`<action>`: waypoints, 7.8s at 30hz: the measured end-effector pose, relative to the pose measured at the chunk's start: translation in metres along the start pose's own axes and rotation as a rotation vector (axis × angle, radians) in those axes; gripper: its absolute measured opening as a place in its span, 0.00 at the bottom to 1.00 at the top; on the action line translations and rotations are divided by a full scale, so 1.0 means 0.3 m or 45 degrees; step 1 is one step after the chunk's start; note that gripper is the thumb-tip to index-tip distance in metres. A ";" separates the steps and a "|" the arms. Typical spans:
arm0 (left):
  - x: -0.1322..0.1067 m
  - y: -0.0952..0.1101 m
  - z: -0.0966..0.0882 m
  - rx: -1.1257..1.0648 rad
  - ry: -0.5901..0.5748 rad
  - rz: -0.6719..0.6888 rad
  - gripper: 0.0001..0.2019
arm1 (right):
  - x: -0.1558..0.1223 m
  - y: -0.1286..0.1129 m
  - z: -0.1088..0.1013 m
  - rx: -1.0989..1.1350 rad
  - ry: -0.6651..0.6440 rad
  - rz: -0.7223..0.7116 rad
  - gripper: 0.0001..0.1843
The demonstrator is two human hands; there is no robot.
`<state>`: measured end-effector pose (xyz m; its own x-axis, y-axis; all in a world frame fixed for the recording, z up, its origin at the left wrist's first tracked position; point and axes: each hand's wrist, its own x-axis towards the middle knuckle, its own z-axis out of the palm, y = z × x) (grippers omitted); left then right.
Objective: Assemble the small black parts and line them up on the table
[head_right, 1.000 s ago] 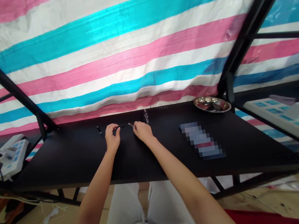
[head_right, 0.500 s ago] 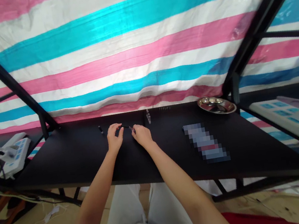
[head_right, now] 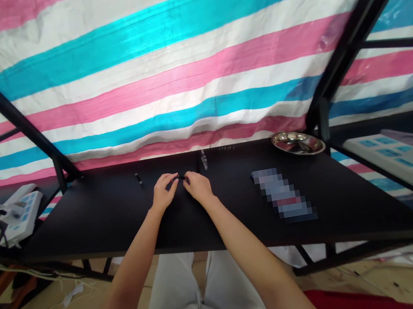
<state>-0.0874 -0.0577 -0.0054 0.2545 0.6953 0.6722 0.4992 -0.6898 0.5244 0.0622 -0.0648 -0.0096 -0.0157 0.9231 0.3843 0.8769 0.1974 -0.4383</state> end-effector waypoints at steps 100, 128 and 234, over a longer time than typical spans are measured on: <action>0.078 -0.175 -0.134 0.758 -0.029 -1.205 0.11 | 0.039 -0.084 0.122 0.785 -0.048 -0.136 0.13; 0.048 0.132 0.138 0.686 -0.540 -0.098 0.24 | 0.070 0.129 -0.034 0.140 0.390 0.696 0.15; 0.061 -0.127 -0.090 0.740 -0.084 -1.067 0.13 | 0.024 0.002 0.042 0.368 -0.195 -0.143 0.09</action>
<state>-0.1240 -0.0242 0.0009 -0.3248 0.9310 0.1665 0.8578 0.2158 0.4664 0.0566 -0.0539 -0.0175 -0.1952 0.9248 0.3266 0.6934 0.3657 -0.6208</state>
